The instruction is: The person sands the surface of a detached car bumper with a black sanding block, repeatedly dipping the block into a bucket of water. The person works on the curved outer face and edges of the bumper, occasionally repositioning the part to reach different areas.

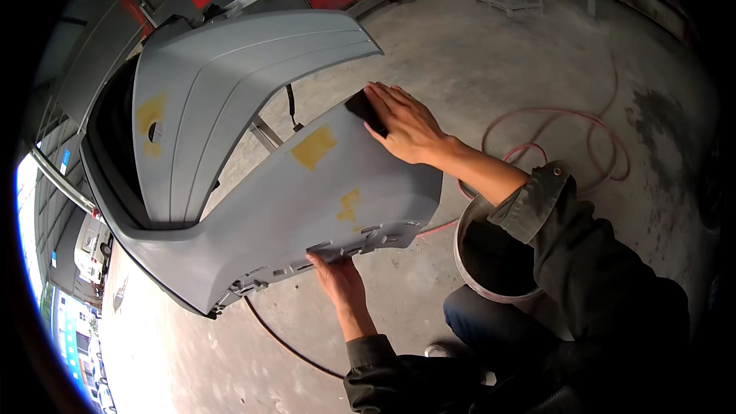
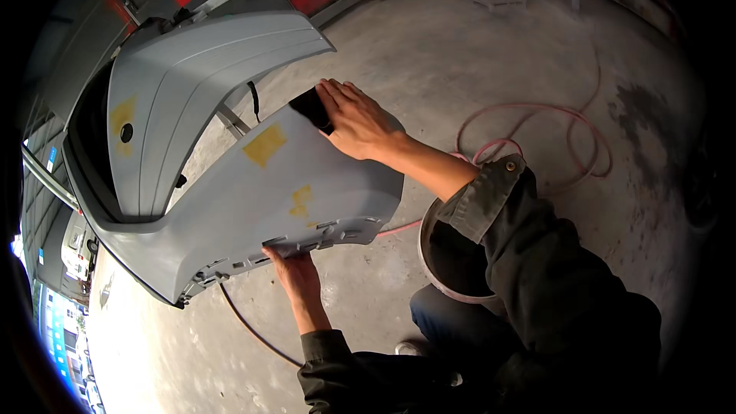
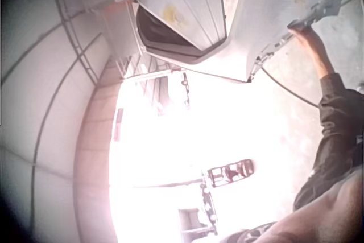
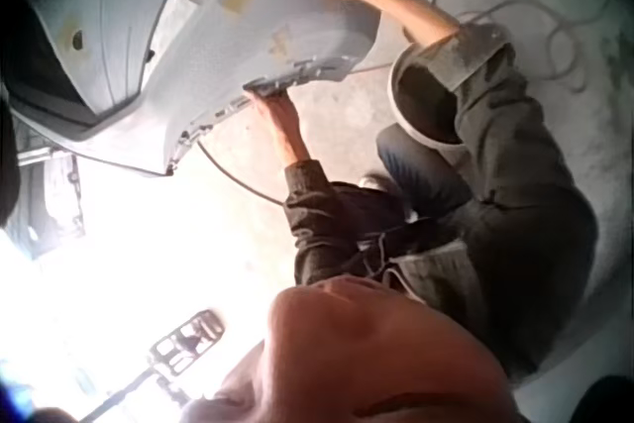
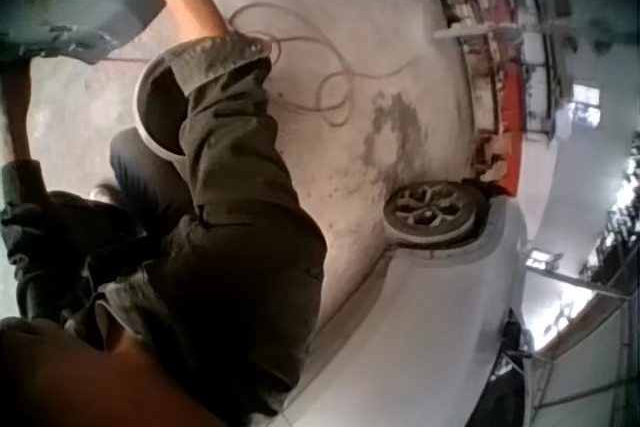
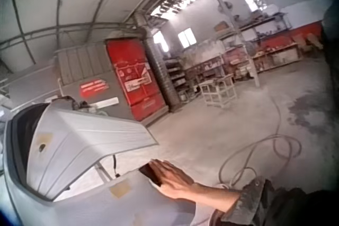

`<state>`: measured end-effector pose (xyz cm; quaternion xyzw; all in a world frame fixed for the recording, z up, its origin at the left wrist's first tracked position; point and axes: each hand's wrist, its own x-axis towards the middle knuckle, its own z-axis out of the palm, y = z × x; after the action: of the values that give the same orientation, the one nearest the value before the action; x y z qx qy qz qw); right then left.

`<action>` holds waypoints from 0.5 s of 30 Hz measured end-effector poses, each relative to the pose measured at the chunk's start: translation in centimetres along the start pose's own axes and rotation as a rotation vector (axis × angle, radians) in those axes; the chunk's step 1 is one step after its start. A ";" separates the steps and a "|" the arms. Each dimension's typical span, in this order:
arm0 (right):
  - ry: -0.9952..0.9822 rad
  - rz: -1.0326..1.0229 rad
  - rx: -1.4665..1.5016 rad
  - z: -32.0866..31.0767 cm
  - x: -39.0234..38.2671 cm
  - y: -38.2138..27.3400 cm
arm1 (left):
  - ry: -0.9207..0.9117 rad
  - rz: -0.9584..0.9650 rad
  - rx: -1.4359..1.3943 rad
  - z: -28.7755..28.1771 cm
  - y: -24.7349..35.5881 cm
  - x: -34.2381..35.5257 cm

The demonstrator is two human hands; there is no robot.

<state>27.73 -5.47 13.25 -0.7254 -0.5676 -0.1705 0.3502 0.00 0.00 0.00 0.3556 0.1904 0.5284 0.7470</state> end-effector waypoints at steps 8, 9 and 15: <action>0.201 -0.494 0.017 3.8 0.8 -14.6 | -0.029 -0.020 0.003 1.2 -0.4 0.5; 0.238 -0.505 0.151 4.3 1.1 -16.5 | -0.051 -0.029 0.012 1.2 -0.2 0.6; 0.114 -0.671 0.154 3.3 2.7 -11.9 | 0.040 -0.082 -0.098 1.1 0.5 0.5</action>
<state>16.82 0.05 16.42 -0.4590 -0.7653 -0.2730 0.3594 0.56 0.25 1.14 0.3000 0.1939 0.5129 0.7806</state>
